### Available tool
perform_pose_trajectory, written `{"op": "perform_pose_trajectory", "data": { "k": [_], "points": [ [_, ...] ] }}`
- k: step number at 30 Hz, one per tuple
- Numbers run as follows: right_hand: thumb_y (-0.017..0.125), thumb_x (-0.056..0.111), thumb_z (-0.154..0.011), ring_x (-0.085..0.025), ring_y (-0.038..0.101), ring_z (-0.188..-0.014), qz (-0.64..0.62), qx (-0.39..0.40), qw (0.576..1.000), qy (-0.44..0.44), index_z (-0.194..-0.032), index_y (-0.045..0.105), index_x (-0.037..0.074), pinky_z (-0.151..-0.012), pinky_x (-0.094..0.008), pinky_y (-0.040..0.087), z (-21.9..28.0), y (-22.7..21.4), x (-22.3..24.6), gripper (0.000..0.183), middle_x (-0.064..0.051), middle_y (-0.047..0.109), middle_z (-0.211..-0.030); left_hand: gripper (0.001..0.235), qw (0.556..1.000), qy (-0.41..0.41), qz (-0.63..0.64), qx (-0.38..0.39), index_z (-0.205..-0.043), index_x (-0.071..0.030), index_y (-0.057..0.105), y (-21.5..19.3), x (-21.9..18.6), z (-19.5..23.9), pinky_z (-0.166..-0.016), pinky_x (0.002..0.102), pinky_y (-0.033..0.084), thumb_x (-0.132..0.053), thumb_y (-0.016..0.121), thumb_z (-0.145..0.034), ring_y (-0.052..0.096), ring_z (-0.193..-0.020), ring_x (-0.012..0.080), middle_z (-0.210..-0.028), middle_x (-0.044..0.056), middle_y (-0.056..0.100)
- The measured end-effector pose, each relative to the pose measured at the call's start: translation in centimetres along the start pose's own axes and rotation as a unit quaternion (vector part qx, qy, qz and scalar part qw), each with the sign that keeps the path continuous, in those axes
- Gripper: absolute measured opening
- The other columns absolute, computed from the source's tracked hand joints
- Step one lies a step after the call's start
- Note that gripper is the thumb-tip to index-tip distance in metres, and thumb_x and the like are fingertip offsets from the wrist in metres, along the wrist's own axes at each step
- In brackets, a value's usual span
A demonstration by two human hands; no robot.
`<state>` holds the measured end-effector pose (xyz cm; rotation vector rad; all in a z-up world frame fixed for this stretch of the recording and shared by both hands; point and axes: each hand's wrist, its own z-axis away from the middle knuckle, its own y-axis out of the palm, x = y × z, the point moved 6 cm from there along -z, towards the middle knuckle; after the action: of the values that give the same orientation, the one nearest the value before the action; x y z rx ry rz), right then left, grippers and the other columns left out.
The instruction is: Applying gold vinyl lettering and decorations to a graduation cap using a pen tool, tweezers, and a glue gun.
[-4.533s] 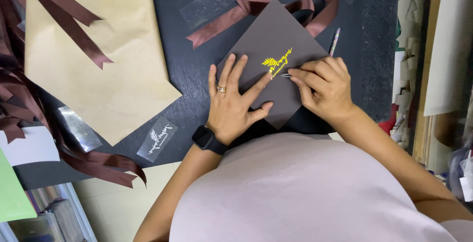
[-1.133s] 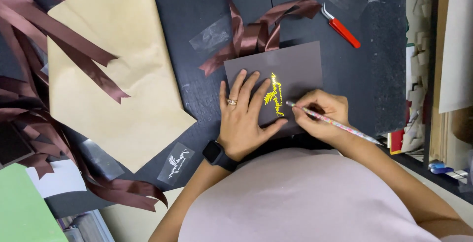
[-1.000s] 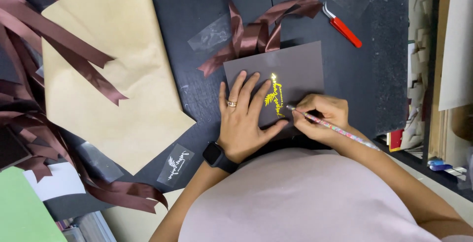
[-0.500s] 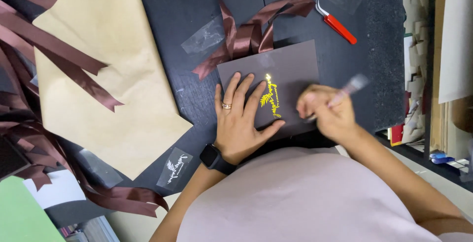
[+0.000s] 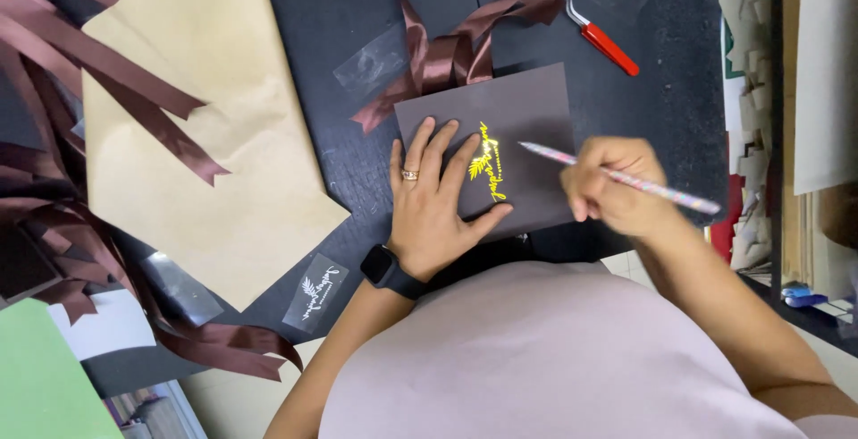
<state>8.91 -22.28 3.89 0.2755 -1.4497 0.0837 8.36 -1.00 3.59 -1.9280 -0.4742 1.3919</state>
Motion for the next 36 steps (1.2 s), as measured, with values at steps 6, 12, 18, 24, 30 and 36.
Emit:
{"op": "perform_pose_trajectory", "data": {
  "k": [6,12,18,24,30,36],
  "points": [
    [0.055,0.023,-0.105,-0.030,0.075,-0.086,0.050,-0.017,0.999,-0.008,-0.121,0.067,-0.012,-0.068,-0.041,0.065,-1.0,1.9,-2.8,0.040,-0.026,0.073,-0.098,0.080,1.000,0.004,0.008,0.003,-0.140,-0.009,0.056,-0.2,-0.1,0.0,-0.115,0.072,0.020,-0.055,0.079,-0.079,0.029,-0.149,0.0398,-0.148,0.016,0.046],
    [0.087,-0.002,-0.079,-0.014,0.063,-0.057,0.215,-0.046,0.971,-0.090,-0.083,0.075,-0.001,-0.050,-0.025,0.045,-0.2,0.8,-2.5,0.013,-0.011,0.067,-0.067,0.081,1.000,0.005,0.013,-0.001,-0.142,-0.009,0.055,-0.1,0.0,0.0,-0.116,0.073,0.018,-0.054,0.081,-0.080,0.027,-0.150,0.0391,-0.148,0.016,0.045],
    [0.083,-0.004,-0.082,-0.023,0.066,-0.056,0.245,-0.020,0.961,-0.126,-0.074,0.072,0.002,-0.053,-0.029,0.047,-0.6,2.3,-1.2,0.015,-0.011,0.066,-0.065,0.081,1.000,0.008,0.013,0.001,-0.142,-0.009,0.055,0.0,0.1,0.0,-0.115,0.073,0.018,-0.054,0.081,-0.080,0.027,-0.150,0.0394,-0.148,0.016,0.045],
    [0.080,-0.006,-0.085,-0.029,0.067,-0.057,0.236,-0.015,0.962,-0.134,-0.073,0.069,-0.001,-0.055,-0.032,0.047,-0.7,2.7,-0.8,0.017,-0.014,0.066,-0.065,0.082,1.000,0.010,0.012,0.007,-0.144,-0.009,0.053,0.1,0.1,0.0,-0.115,0.073,0.017,-0.055,0.080,-0.081,0.026,-0.150,0.0391,-0.149,0.016,0.044],
    [0.081,-0.003,-0.086,-0.031,0.068,-0.059,0.253,-0.011,0.958,-0.136,-0.073,0.070,0.001,-0.056,-0.033,0.048,-0.6,2.6,-0.8,0.018,-0.013,0.067,-0.066,0.082,1.000,0.009,0.012,0.010,-0.144,-0.009,0.053,0.0,0.1,-0.1,-0.116,0.073,0.017,-0.054,0.081,-0.081,0.026,-0.150,0.0387,-0.149,0.016,0.043],
    [0.081,-0.003,-0.087,-0.036,0.068,-0.061,0.266,-0.027,0.954,-0.135,-0.074,0.069,-0.002,-0.058,-0.035,0.050,0.0,2.6,-1.1,0.017,-0.015,0.067,-0.067,0.083,1.000,0.009,0.013,0.011,-0.144,-0.009,0.053,0.1,0.1,0.0,-0.116,0.073,0.016,-0.053,0.082,-0.079,0.025,-0.150,0.0387,-0.149,0.016,0.043]
  ]
}}
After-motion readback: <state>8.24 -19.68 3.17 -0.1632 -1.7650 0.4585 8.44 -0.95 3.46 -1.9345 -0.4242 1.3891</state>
